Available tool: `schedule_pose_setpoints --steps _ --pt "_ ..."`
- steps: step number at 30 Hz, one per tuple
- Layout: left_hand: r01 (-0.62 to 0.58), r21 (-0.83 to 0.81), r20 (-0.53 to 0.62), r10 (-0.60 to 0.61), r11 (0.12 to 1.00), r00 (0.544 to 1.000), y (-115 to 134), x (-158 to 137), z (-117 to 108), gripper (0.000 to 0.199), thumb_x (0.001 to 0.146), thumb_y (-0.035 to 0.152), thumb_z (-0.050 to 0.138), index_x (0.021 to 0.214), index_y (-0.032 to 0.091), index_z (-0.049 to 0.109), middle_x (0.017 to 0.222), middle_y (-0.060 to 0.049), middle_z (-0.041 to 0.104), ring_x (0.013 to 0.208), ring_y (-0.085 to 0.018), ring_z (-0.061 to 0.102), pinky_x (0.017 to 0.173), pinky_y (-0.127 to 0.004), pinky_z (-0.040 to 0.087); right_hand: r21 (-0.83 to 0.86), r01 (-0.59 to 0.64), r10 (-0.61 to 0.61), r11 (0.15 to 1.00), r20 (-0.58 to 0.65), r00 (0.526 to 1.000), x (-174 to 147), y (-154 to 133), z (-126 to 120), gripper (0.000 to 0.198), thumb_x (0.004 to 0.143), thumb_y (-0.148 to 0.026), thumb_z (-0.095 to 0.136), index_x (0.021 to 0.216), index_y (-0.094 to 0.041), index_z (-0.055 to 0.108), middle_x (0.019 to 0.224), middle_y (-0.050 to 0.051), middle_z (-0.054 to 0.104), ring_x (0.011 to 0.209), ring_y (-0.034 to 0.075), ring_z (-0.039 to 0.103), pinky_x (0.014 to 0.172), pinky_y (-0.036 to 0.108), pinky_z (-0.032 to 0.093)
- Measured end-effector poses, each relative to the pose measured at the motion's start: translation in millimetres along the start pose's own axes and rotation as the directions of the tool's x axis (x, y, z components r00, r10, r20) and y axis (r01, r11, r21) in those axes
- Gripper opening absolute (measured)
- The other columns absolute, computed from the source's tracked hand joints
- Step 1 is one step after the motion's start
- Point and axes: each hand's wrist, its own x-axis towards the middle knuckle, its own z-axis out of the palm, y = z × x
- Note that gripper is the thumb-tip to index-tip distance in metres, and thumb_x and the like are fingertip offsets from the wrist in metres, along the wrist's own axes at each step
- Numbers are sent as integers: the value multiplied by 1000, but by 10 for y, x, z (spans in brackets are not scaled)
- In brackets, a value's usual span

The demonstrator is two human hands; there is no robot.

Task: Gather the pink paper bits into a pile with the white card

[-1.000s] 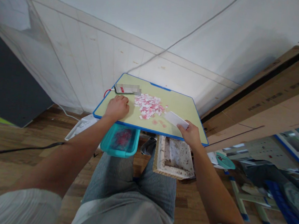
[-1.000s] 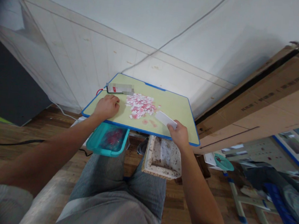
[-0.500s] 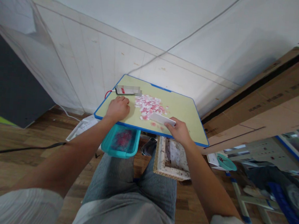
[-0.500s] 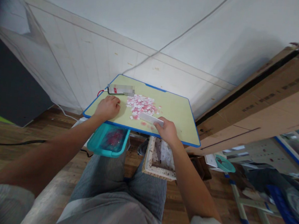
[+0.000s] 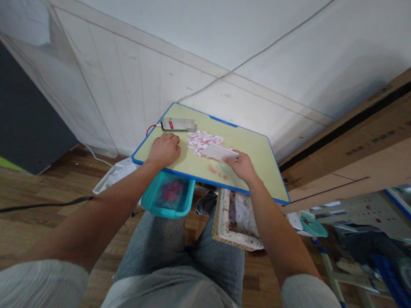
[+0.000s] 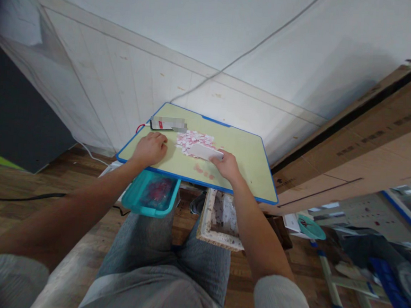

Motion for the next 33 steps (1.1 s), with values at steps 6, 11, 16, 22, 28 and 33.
schedule_pose_setpoints --steps 6,11,16,22,28,33 --pt "-2 -12 -3 2 1000 1000 -6 4 6 29 93 22 46 110 17 69 118 -18 67 119 -34 56 95 -49 46 -117 -47 43 992 -30 999 -434 114 -134 37 88 -52 64 95 -17 74 75 2 68 67 18 57 62 28 41" --pt "-8 -19 -7 8 1000 1000 -4 -6 -4 30 93 22 45 110 16 69 116 -18 67 117 -34 56 94 -49 46 -32 5 -3 999 73 997 -611 43 -183 37 89 -53 63 98 -19 75 83 3 72 73 20 62 67 29 45" --pt "4 -29 3 -4 1000 1000 -8 -2 4 31 94 23 45 112 17 69 119 -18 67 120 -34 56 98 -50 45 -176 -112 91 978 -120 989 -806 151 -408 39 87 -55 63 92 -18 74 74 3 69 66 20 58 62 30 41" --pt "2 -31 -3 -2 1000 1000 -16 1 18 31 94 24 45 111 17 69 118 -18 67 119 -34 56 99 -49 45 -317 -204 147 926 -195 970 -1096 175 -437 34 90 -50 59 97 -19 72 78 6 71 71 24 63 66 32 43" --pt "20 -57 16 -19 998 1000 6 -8 -22 32 93 23 45 113 17 70 121 -19 66 123 -35 55 102 -51 44 -344 -110 94 932 -62 994 -1094 -163 -272 24 93 -43 54 96 -23 68 82 5 72 76 24 65 70 31 45" --pt "22 -59 15 -22 998 1000 13 -9 -32 33 93 23 45 114 16 70 121 -20 67 122 -35 55 101 -51 44 -363 -43 36 931 -27 999 -1036 -407 -99 19 93 -38 53 94 -23 64 81 6 70 77 24 64 71 30 43"
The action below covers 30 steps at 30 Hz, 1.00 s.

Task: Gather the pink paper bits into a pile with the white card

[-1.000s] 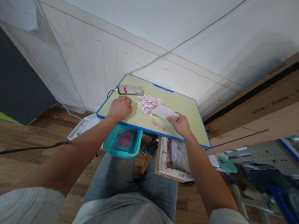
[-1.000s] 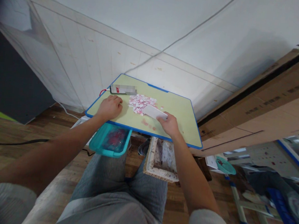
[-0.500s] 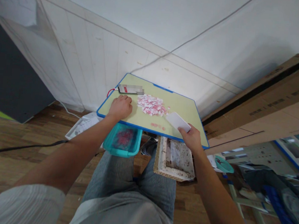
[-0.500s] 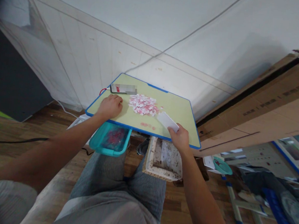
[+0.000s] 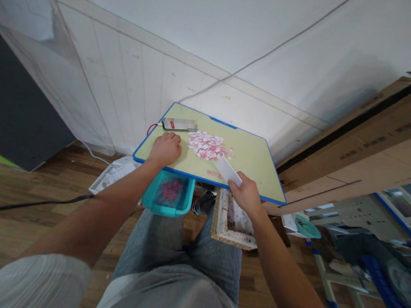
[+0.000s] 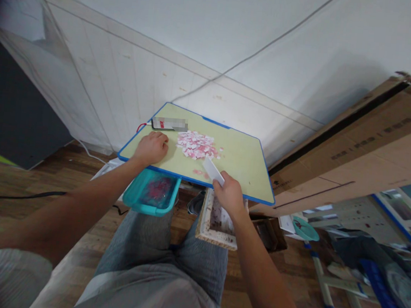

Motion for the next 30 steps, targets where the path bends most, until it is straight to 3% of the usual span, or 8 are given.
schedule_pose_setpoints --steps 15,23,30 --pt "12 15 -2 -11 1000 1000 -9 -6 -10 34 93 21 45 114 17 70 120 -19 68 122 -35 55 101 -51 43 -20 83 -81 996 58 995 180 -545 208 10 93 -33 54 91 -25 60 81 5 69 76 24 62 68 30 38" --pt "93 -48 -50 -96 994 994 -105 33 30 32 91 17 45 110 19 72 117 -16 70 117 -34 58 99 -49 46 15 129 -130 992 93 987 256 -837 264 11 94 -31 54 94 -25 62 84 6 70 79 24 63 70 30 39" --pt "146 -155 -84 -160 977 984 -246 104 113 31 87 16 48 101 19 75 109 -12 75 108 -29 64 97 -42 51 221 140 -178 965 159 971 303 -851 290 14 93 -37 59 94 -25 65 80 2 69 76 22 63 69 29 44"
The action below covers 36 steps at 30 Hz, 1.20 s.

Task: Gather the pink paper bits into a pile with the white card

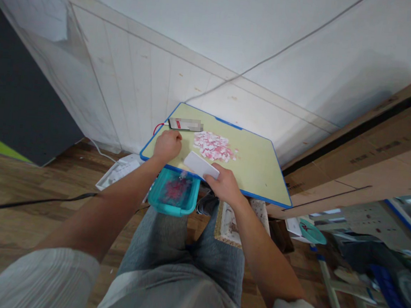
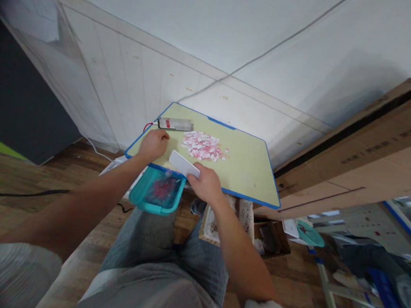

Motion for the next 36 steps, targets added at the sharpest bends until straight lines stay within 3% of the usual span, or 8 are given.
schedule_pose_setpoints --steps 4,9,13,17,21,25,30,36 --pt "41 -29 7 -41 999 999 -7 15 -12 32 86 16 48 100 19 76 109 -11 76 107 -28 66 95 -41 52 1 -21 21 1000 -55 998 48 53 29 16 94 -39 57 93 -25 65 79 1 67 77 22 64 70 28 44" --pt "31 -7 15 -31 999 999 21 -7 -42 33 86 17 49 101 20 78 108 -12 76 108 -29 66 97 -43 52 55 47 -49 997 36 998 83 77 23 17 93 -40 60 92 -24 66 78 0 66 76 20 62 70 28 45" --pt "22 -9 20 -22 1000 1000 26 -12 -36 33 87 17 48 101 20 78 109 -12 76 108 -28 65 99 -43 51 66 3 -1 998 -37 999 102 117 -18 17 92 -39 61 96 -24 68 85 2 69 80 21 63 74 30 47" --pt "14 0 20 -14 1000 1000 24 -9 -20 33 88 17 48 100 20 78 109 -13 76 109 -29 65 99 -44 51 179 16 -31 984 84 996 72 143 -27 18 91 -40 62 91 -23 66 78 0 65 75 20 60 69 28 46" --pt "-4 21 30 4 1000 1000 30 -13 -31 32 89 18 47 99 20 78 110 -13 76 109 -29 64 99 -44 51 220 -1 -4 976 24 1000 -17 153 -13 17 90 -39 63 91 -22 65 77 -2 61 73 18 57 68 26 43" --pt "-13 56 40 10 998 999 52 -25 -74 31 90 18 48 99 21 77 110 -13 75 110 -29 64 98 -44 51 387 -32 -32 921 158 987 -96 251 -25 21 89 -39 67 97 -20 69 82 -1 67 74 17 59 69 27 46" --pt "-63 71 53 59 995 997 40 -49 -86 28 91 21 49 100 21 76 111 -13 75 110 -29 64 99 -42 51 481 -90 136 872 -62 989 -17 706 -249 35 83 -40 70 110 -17 72 103 6 77 88 22 67 82 34 53" --pt "-80 -19 48 81 997 996 -12 78 -90 24 90 25 53 100 20 74 109 -9 75 108 -28 64 98 -40 50 486 -208 321 849 -162 933 188 1202 -716 32 82 -38 66 99 -12 73 77 9 77 67 23 67 65 33 51"
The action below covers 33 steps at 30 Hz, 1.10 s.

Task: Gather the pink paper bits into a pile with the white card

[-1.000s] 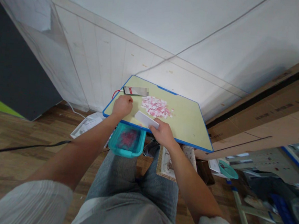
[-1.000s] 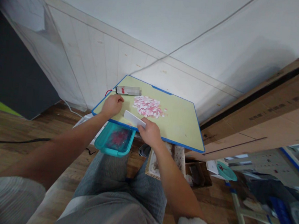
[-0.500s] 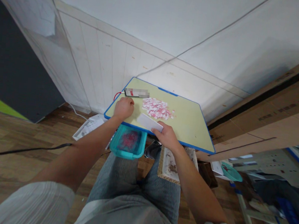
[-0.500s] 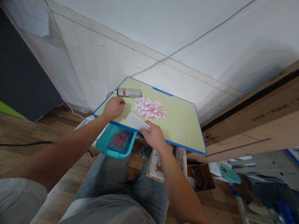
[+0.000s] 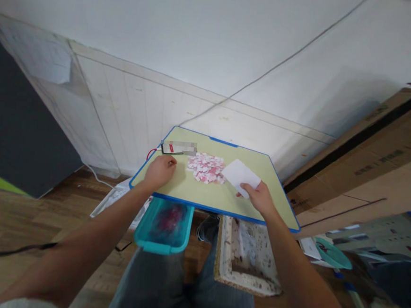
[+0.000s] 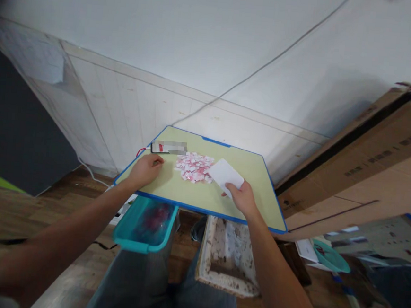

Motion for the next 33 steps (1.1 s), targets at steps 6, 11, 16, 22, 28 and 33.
schedule_pose_setpoints --steps 6,11,16,22,28,33 --pt "-20 16 -228 24 1000 973 -35 682 -58 27 89 24 53 109 21 71 112 -10 71 111 -28 60 101 -43 45 35 82 -84 996 80 993 314 -221 222 22 81 -32 66 92 -15 73 79 7 77 66 21 67 62 30 52" --pt "24 2 -304 -22 1000 952 -152 1267 160 25 86 21 54 106 20 71 113 -11 70 112 -29 58 100 -43 45 69 137 -147 988 184 972 830 -463 627 20 78 -31 66 86 -14 74 76 4 75 67 20 66 63 29 51" --pt "-51 -48 -316 33 998 948 -190 1280 251 21 87 23 56 101 20 71 108 -10 72 109 -28 61 100 -43 46 127 129 -151 983 180 972 1297 -498 899 23 72 -30 70 85 -12 77 73 1 71 66 18 62 62 27 48" --pt "-53 -247 -72 36 968 997 -63 1134 136 24 86 31 56 99 20 74 74 -1 67 69 -17 59 67 -31 44 178 94 -124 980 165 979 1306 -328 942 22 68 -28 70 83 -12 77 73 1 70 64 17 61 59 26 47" --pt "-12 -358 311 131 934 941 122 1055 215 22 77 34 61 86 20 75 63 0 63 58 -15 54 54 -26 34 187 116 -165 975 271 948 1296 -338 769 19 66 -25 70 79 -12 75 67 0 67 57 15 57 53 23 43" --pt "-55 -331 376 185 942 908 232 995 241 22 73 37 64 79 19 74 67 -2 67 64 -19 59 57 -27 39 177 103 -160 979 343 926 1337 -337 723 16 68 -22 69 79 -13 74 65 -1 66 58 14 58 57 24 47"
